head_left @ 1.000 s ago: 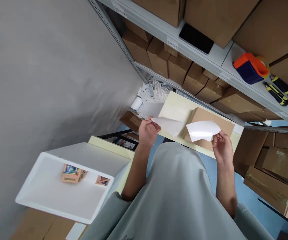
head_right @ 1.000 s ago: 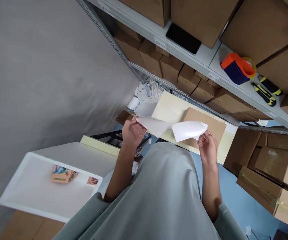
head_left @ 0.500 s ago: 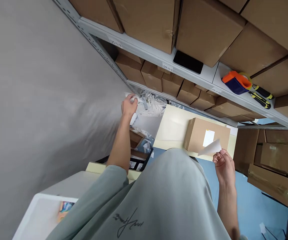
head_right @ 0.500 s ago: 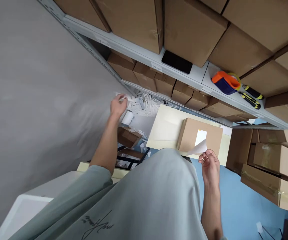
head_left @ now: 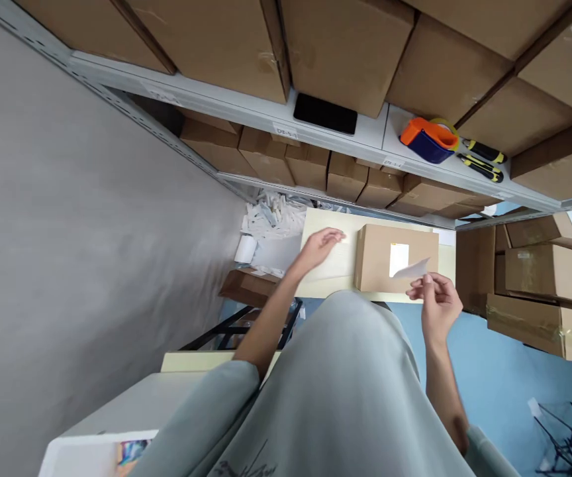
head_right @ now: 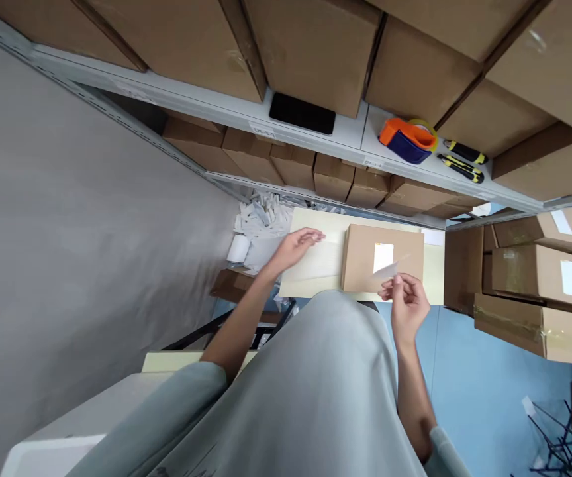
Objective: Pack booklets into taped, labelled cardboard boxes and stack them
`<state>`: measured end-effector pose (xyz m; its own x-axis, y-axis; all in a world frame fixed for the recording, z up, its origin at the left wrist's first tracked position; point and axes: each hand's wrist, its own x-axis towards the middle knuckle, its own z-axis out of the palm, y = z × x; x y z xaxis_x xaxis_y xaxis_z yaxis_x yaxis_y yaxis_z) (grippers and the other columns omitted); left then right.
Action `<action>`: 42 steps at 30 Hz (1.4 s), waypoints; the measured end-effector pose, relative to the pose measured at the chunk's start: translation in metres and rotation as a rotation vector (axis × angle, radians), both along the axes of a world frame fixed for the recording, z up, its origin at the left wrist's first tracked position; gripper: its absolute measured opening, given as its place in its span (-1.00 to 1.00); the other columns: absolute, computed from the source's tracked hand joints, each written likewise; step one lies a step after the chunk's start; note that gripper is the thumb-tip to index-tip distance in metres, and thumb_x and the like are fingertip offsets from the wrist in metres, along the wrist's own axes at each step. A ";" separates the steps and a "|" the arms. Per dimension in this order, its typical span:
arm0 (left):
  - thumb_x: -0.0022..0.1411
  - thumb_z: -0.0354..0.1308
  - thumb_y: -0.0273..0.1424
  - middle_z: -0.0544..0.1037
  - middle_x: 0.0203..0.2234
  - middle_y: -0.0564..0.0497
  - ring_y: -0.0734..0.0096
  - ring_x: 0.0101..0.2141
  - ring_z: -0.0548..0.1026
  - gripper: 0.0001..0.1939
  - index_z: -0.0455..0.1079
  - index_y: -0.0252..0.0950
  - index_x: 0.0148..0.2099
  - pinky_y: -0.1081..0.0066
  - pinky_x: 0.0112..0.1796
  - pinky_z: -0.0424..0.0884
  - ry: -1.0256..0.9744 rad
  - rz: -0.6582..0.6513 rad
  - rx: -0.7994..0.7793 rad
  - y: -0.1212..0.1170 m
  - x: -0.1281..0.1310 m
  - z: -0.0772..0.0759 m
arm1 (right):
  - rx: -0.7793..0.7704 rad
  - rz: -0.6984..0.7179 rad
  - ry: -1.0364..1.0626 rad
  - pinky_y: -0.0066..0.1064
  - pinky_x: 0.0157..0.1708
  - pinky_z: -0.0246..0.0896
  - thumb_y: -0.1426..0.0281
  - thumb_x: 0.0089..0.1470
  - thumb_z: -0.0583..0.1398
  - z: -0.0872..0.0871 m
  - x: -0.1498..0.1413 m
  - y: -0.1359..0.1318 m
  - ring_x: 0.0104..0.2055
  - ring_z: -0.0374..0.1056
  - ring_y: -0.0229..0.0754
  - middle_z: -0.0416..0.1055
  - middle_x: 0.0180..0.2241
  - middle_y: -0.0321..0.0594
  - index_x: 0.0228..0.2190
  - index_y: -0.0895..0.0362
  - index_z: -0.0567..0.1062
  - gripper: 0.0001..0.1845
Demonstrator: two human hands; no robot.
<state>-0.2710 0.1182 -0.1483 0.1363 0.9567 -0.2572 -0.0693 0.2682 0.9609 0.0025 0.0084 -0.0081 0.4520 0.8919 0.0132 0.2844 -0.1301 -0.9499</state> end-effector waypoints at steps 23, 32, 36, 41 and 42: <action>0.05 0.54 0.09 0.68 -0.28 -0.06 0.24 -0.23 0.61 -0.48 0.61 -0.24 -0.22 0.24 -0.11 0.58 -0.059 0.188 -0.198 -0.056 0.169 0.041 | -0.184 0.613 -0.428 -0.30 -0.37 0.56 0.09 0.45 0.20 -0.073 0.137 0.014 -0.37 0.65 -0.14 0.72 -0.02 -0.16 0.12 0.00 0.52 -0.64; 0.12 0.48 0.15 0.68 -0.29 -0.06 0.22 -0.22 0.63 -0.47 0.60 -0.22 -0.21 0.23 -0.08 0.58 0.050 0.100 -0.192 -0.058 0.217 0.038 | -0.201 0.435 0.064 -0.39 -0.46 0.31 0.14 0.24 0.33 -0.087 0.175 0.059 -0.50 0.28 -0.31 0.54 -0.30 -0.25 -0.28 0.06 0.67 -0.74; 0.13 0.48 0.15 0.68 -0.27 -0.06 0.22 -0.21 0.62 -0.47 0.61 -0.22 -0.20 0.24 -0.07 0.57 0.076 0.118 -0.196 -0.057 0.231 0.036 | -0.235 0.431 0.121 -0.39 -0.43 0.34 0.18 0.23 0.29 -0.090 0.183 0.061 -0.45 0.31 -0.28 0.50 -0.33 -0.26 -0.32 0.07 0.65 -0.76; 0.15 0.47 0.13 0.67 -0.28 -0.05 0.24 -0.21 0.61 -0.48 0.60 -0.23 -0.18 0.25 -0.08 0.56 0.066 0.123 -0.208 -0.059 0.239 0.032 | -0.234 0.434 0.157 -0.37 -0.42 0.38 0.16 0.24 0.29 -0.093 0.190 0.057 -0.43 0.34 -0.26 0.50 -0.31 -0.24 -0.33 0.07 0.62 -0.75; 0.16 0.47 0.12 0.67 -0.27 -0.05 0.25 -0.21 0.61 -0.49 0.60 -0.23 -0.18 0.25 -0.07 0.56 0.063 0.124 -0.210 -0.060 0.240 0.031 | -0.233 0.442 0.153 -0.37 -0.42 0.38 0.16 0.24 0.28 -0.093 0.191 0.057 -0.42 0.35 -0.25 0.50 -0.31 -0.24 -0.33 0.07 0.61 -0.75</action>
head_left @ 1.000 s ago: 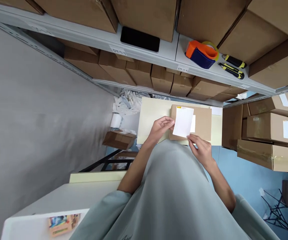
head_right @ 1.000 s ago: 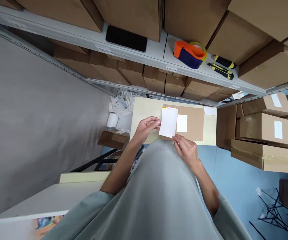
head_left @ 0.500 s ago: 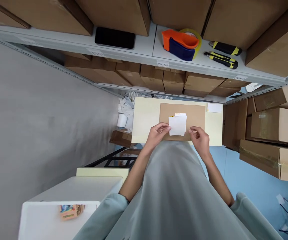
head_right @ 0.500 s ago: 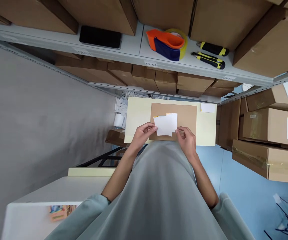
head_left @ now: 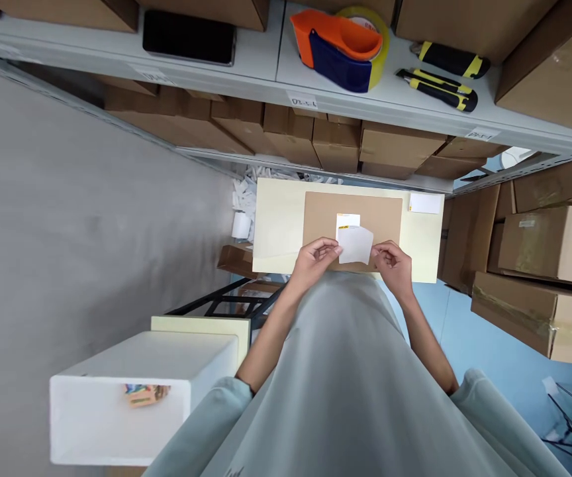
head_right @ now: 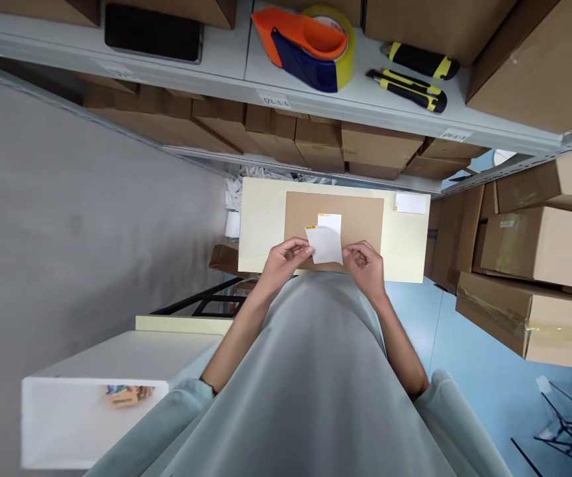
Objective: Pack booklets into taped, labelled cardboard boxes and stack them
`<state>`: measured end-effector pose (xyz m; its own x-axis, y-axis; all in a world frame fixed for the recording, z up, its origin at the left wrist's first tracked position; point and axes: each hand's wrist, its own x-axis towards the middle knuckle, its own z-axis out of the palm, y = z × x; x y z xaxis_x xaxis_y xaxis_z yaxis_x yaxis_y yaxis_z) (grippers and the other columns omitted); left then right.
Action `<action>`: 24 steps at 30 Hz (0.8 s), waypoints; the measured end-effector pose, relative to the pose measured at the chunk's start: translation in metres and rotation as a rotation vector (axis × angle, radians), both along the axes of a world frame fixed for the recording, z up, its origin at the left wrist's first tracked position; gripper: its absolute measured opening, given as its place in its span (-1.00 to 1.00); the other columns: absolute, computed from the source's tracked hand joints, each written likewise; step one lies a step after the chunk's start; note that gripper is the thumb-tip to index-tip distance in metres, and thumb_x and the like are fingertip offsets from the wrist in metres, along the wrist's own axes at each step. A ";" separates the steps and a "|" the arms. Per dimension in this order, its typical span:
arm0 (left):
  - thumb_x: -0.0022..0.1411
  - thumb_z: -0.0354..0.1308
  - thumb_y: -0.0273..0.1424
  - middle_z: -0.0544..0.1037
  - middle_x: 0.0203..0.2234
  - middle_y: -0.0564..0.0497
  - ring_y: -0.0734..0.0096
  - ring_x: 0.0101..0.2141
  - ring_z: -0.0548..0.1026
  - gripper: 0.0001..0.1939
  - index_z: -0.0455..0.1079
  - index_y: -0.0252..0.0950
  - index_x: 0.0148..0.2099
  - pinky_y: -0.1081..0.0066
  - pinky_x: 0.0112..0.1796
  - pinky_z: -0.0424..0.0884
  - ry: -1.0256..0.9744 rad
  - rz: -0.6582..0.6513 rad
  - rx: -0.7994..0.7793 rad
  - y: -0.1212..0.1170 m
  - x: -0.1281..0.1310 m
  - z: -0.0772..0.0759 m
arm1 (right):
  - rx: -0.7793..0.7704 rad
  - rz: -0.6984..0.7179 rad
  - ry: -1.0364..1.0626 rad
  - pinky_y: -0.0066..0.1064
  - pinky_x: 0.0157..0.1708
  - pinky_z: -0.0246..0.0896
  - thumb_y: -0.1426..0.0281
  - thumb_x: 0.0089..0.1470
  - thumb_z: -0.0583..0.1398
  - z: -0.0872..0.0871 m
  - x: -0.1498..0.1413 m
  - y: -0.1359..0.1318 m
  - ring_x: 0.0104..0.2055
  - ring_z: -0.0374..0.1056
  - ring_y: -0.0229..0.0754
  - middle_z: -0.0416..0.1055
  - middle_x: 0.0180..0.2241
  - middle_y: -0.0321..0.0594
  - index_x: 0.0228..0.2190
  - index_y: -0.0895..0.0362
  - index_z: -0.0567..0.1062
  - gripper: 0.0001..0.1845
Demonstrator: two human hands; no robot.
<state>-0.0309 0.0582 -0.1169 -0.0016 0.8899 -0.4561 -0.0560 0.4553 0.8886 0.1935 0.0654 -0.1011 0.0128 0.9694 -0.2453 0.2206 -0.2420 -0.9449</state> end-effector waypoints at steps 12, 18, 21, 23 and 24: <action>0.25 0.41 0.08 0.75 -0.13 -0.12 0.10 -0.08 0.68 -0.53 0.69 -0.21 -0.09 0.13 0.03 0.62 0.110 0.033 0.055 -0.010 0.005 -0.004 | 0.111 0.024 -0.207 -0.37 -0.44 0.32 0.18 0.30 0.27 -0.006 -0.005 -0.005 -0.44 0.33 -0.25 0.48 -0.36 -0.26 -0.37 0.05 0.56 -0.75; 0.38 0.31 -0.15 0.74 -0.05 -0.09 0.13 0.01 0.68 -0.73 0.73 -0.18 -0.07 0.14 0.09 0.61 0.349 0.195 0.150 -0.010 -0.004 -0.006 | 0.195 -0.004 -0.381 -0.37 -0.41 0.33 0.23 0.35 0.22 -0.011 0.001 -0.010 -0.45 0.33 -0.26 0.47 -0.35 -0.26 -0.36 0.06 0.53 -0.76; 0.29 0.36 -0.20 0.74 -0.14 -0.08 0.16 -0.08 0.69 -0.78 0.72 -0.20 -0.13 0.17 0.03 0.63 0.358 0.266 0.130 -0.009 -0.019 -0.012 | 0.229 -0.138 -0.504 -0.36 -0.39 0.31 0.24 0.35 0.22 -0.010 0.019 -0.007 -0.45 0.34 -0.25 0.47 -0.34 -0.25 -0.34 0.06 0.53 -0.77; 0.26 0.37 -0.21 0.74 -0.17 -0.07 0.18 -0.12 0.69 -0.79 0.70 -0.21 -0.16 0.19 0.01 0.63 0.362 0.290 0.114 -0.010 -0.026 -0.016 | 0.263 -0.242 -0.612 -0.35 -0.40 0.29 0.24 0.36 0.20 -0.008 0.033 -0.004 -0.47 0.32 -0.26 0.47 -0.32 -0.24 -0.32 0.06 0.52 -0.78; 0.26 0.37 -0.20 0.74 -0.18 -0.07 0.18 -0.13 0.69 -0.79 0.69 -0.21 -0.17 0.19 0.01 0.63 0.359 0.294 0.104 -0.011 -0.028 -0.017 | 0.282 -0.285 -0.674 -0.36 -0.41 0.27 0.23 0.37 0.19 -0.006 0.039 -0.002 -0.48 0.30 -0.26 0.48 -0.31 -0.23 -0.31 0.06 0.52 -0.77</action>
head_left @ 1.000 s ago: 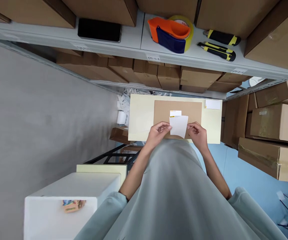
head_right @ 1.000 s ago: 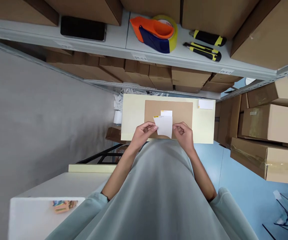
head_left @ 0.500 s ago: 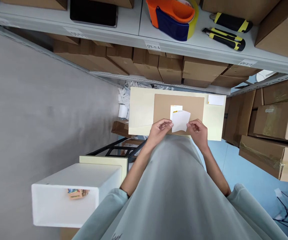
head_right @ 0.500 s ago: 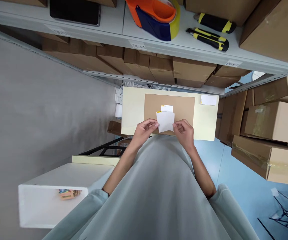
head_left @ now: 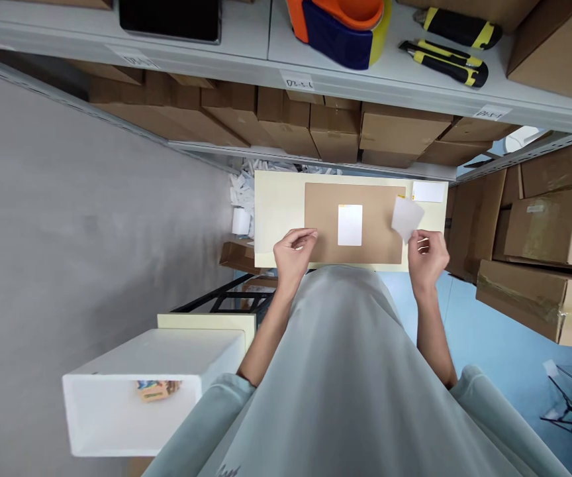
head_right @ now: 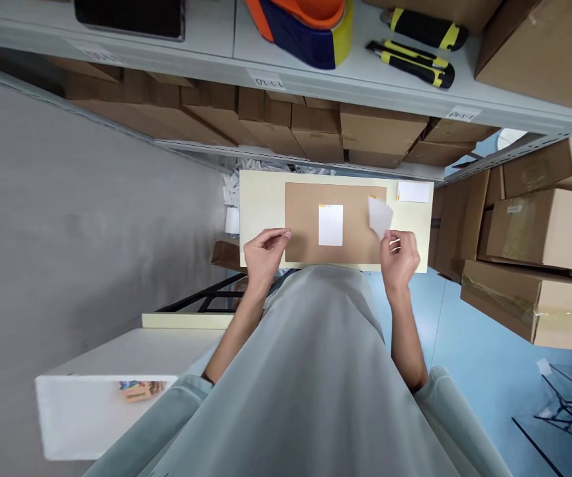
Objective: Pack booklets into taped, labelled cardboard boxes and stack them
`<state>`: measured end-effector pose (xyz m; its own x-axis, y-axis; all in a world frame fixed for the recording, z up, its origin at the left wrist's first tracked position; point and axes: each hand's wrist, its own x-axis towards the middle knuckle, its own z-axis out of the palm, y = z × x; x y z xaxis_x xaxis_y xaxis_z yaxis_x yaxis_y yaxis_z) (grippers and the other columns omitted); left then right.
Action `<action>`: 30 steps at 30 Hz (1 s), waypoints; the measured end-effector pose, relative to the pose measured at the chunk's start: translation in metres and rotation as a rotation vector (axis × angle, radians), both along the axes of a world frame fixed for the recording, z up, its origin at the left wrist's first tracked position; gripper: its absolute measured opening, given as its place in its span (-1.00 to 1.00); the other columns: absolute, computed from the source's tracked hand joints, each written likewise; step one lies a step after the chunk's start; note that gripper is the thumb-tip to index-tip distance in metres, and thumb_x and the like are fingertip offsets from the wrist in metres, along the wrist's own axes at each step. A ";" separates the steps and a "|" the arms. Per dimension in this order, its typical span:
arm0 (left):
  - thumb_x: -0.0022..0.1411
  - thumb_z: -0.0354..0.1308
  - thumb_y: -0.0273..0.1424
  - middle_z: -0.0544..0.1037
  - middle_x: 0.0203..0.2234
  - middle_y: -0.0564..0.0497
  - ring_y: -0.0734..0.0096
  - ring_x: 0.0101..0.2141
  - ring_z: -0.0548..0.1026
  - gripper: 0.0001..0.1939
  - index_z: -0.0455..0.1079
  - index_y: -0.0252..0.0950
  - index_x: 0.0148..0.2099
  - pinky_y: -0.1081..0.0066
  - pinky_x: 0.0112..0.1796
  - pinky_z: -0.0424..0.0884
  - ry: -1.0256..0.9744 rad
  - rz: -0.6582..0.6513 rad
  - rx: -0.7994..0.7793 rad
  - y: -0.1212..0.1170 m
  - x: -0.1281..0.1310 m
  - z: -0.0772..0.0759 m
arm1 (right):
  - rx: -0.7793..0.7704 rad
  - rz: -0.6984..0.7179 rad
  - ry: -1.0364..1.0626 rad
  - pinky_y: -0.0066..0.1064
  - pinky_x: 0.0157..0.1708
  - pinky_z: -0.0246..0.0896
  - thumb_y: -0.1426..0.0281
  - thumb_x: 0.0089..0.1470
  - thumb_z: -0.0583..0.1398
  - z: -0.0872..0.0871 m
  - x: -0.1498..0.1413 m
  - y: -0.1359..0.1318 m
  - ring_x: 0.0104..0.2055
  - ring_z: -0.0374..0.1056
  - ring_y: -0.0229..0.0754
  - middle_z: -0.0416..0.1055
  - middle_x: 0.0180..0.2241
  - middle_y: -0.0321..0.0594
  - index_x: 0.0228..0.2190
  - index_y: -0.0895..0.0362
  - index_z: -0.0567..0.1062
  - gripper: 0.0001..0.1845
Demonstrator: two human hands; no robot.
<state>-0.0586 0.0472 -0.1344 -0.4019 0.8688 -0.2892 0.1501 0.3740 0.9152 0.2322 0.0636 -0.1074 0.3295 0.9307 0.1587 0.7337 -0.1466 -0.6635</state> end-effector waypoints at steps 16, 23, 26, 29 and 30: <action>0.11 0.36 -0.33 0.72 -0.16 -0.06 0.13 -0.11 0.67 -0.74 0.65 -0.23 -0.12 0.21 -0.05 0.59 -0.139 -0.258 -0.002 -0.013 0.006 0.007 | -0.069 0.809 -0.166 -0.35 -0.43 0.29 0.46 0.41 0.17 0.007 -0.075 -0.050 -0.39 0.48 -0.22 0.63 -0.28 -0.21 -0.24 -0.02 0.62 -0.76; 0.21 0.27 -0.32 0.68 -0.18 -0.05 0.18 -0.10 0.63 -0.87 0.59 -0.21 -0.21 0.23 -0.03 0.55 -0.153 -0.286 0.026 -0.015 0.008 0.003 | -0.026 0.777 -0.193 -0.38 -0.39 0.29 0.45 0.42 0.16 0.009 -0.067 -0.047 -0.40 0.47 -0.25 0.63 -0.29 -0.23 -0.28 -0.01 0.63 -0.74; 0.29 0.27 -0.24 0.65 -0.21 -0.05 0.22 -0.13 0.62 -0.84 0.56 -0.21 -0.22 0.27 -0.07 0.54 -0.120 -0.302 0.046 -0.011 0.011 0.002 | -0.002 0.740 -0.138 -0.40 -0.41 0.27 0.44 0.42 0.17 0.010 -0.068 -0.044 -0.42 0.46 -0.27 0.61 -0.30 -0.24 -0.27 0.00 0.62 -0.76; 0.37 0.24 -0.17 0.64 -0.22 -0.05 0.26 -0.14 0.60 -0.78 0.52 -0.21 -0.22 0.29 -0.07 0.53 -0.057 -0.338 0.070 -0.007 0.014 0.001 | -0.038 0.668 0.001 -0.43 -0.44 0.25 0.41 0.41 0.18 0.009 -0.068 -0.037 -0.45 0.43 -0.30 0.59 -0.31 -0.25 -0.26 0.03 0.60 -0.80; 0.39 0.23 -0.17 0.63 -0.22 -0.04 0.27 -0.15 0.59 -0.78 0.51 -0.21 -0.22 0.29 -0.07 0.53 -0.034 -0.354 0.072 -0.006 0.015 0.000 | -0.064 0.639 0.051 -0.43 -0.44 0.25 0.40 0.40 0.18 0.008 -0.067 -0.033 -0.45 0.42 -0.30 0.57 -0.31 -0.25 -0.25 0.03 0.59 -0.81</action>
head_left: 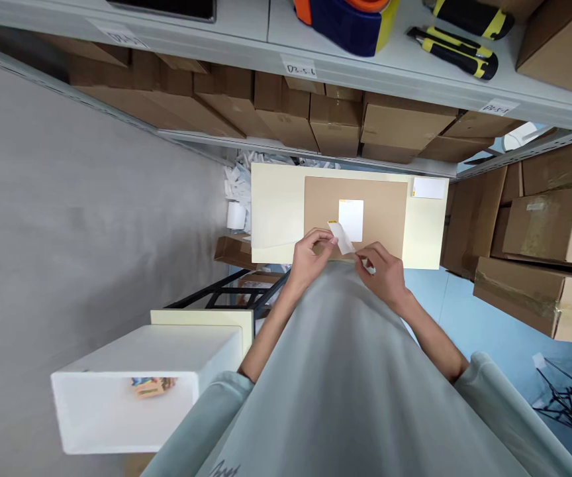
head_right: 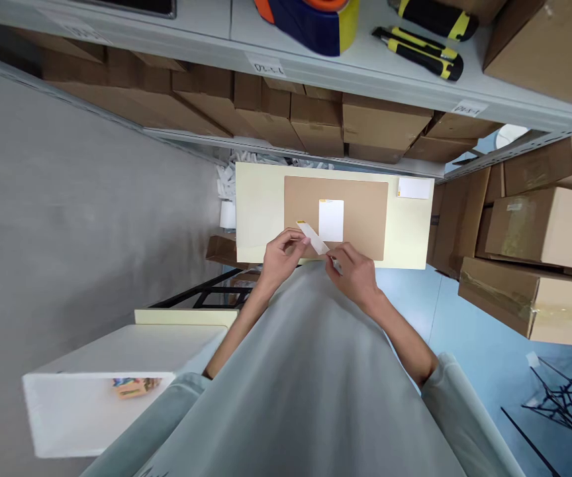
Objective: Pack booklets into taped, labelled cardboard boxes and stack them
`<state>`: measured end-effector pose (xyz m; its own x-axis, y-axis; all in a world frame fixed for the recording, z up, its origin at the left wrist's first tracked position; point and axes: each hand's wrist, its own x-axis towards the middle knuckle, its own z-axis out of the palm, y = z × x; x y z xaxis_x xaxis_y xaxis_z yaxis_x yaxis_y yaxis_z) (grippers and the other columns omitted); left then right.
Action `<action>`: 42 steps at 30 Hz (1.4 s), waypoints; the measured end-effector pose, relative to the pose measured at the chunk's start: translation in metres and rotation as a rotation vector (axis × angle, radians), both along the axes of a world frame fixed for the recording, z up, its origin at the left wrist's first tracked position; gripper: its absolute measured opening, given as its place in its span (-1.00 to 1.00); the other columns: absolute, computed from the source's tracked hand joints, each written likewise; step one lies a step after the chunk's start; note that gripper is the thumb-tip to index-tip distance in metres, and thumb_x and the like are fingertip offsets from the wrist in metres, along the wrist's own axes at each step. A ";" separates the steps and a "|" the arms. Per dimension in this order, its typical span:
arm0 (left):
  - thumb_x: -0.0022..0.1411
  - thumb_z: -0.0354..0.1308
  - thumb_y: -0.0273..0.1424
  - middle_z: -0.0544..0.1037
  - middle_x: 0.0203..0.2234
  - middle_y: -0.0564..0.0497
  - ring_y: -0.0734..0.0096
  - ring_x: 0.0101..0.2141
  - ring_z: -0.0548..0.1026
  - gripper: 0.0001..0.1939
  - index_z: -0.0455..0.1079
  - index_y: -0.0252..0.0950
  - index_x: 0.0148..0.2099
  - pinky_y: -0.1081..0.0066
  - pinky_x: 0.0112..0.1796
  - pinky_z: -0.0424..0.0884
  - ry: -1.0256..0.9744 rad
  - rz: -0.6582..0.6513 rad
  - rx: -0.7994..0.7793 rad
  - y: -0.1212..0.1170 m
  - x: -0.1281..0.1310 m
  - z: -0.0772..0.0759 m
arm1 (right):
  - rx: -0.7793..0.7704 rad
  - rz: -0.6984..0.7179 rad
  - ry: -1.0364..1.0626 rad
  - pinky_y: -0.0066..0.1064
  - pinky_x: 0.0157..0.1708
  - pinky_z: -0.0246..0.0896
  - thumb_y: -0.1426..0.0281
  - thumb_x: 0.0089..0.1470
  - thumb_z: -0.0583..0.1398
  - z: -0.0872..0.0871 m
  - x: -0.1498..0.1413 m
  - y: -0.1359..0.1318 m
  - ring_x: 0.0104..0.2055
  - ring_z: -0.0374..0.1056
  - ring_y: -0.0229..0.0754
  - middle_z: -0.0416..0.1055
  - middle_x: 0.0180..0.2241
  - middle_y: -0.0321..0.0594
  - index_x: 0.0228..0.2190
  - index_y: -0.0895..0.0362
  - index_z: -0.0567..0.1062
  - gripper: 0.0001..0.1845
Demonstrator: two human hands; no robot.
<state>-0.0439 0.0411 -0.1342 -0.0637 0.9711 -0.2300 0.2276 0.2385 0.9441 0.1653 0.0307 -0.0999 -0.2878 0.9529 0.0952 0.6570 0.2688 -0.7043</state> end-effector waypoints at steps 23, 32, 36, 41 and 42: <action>0.39 0.14 -0.27 0.59 -0.38 0.02 0.30 -0.32 0.50 -0.76 0.52 -0.25 -0.30 0.35 -0.25 0.32 0.304 -0.228 -0.377 0.066 0.000 -0.062 | -0.614 -0.340 -0.140 -0.35 -0.15 0.34 0.31 0.34 0.19 -0.078 -0.003 0.074 -0.21 0.55 -0.09 0.66 -0.27 -0.16 -0.29 0.12 0.61 -0.78; 0.43 0.14 -0.27 0.59 -0.42 0.00 0.26 -0.34 0.48 -0.69 0.46 -0.22 -0.40 0.34 -0.27 0.25 0.431 -0.236 -0.441 0.073 0.007 -0.062 | -0.643 -0.352 -0.186 -0.34 -0.10 0.36 0.31 0.38 0.18 -0.088 -0.004 0.081 -0.14 0.57 -0.06 0.69 -0.19 -0.14 -0.22 0.11 0.65 -0.76; 0.44 0.15 -0.27 0.64 -0.36 -0.05 0.21 -0.27 0.54 -0.69 0.49 -0.21 -0.38 0.34 -0.23 0.28 0.480 -0.222 -0.468 0.077 0.011 -0.060 | -0.649 -0.355 -0.212 -0.34 -0.07 0.36 0.32 0.39 0.17 -0.088 -0.008 0.084 -0.11 0.58 -0.06 0.69 -0.17 -0.13 -0.21 0.11 0.65 -0.75; 0.43 0.13 -0.26 0.60 -0.43 -0.07 0.17 -0.30 0.56 -0.63 0.41 -0.19 -0.46 0.31 -0.27 0.27 0.545 -0.249 -0.497 0.082 0.014 -0.059 | -0.665 -0.351 -0.255 -0.34 -0.06 0.36 0.32 0.40 0.16 -0.084 -0.010 0.086 -0.08 0.58 -0.04 0.69 -0.15 -0.13 -0.20 0.11 0.65 -0.74; 0.43 0.13 -0.26 0.60 -0.45 -0.08 0.16 -0.30 0.56 -0.63 0.41 -0.19 -0.47 0.31 -0.27 0.28 0.553 -0.255 -0.502 0.083 0.014 -0.059 | -0.669 -0.352 -0.259 -0.34 -0.06 0.36 0.32 0.41 0.16 -0.083 -0.011 0.086 -0.08 0.59 -0.04 0.70 -0.14 -0.14 -0.20 0.11 0.65 -0.74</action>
<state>-0.0299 0.1245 -0.1937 -0.0862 0.7593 -0.6450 0.7374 0.4840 0.4712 0.1546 0.1168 -0.1830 0.1062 0.8233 -0.5576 0.7896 -0.4107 -0.4559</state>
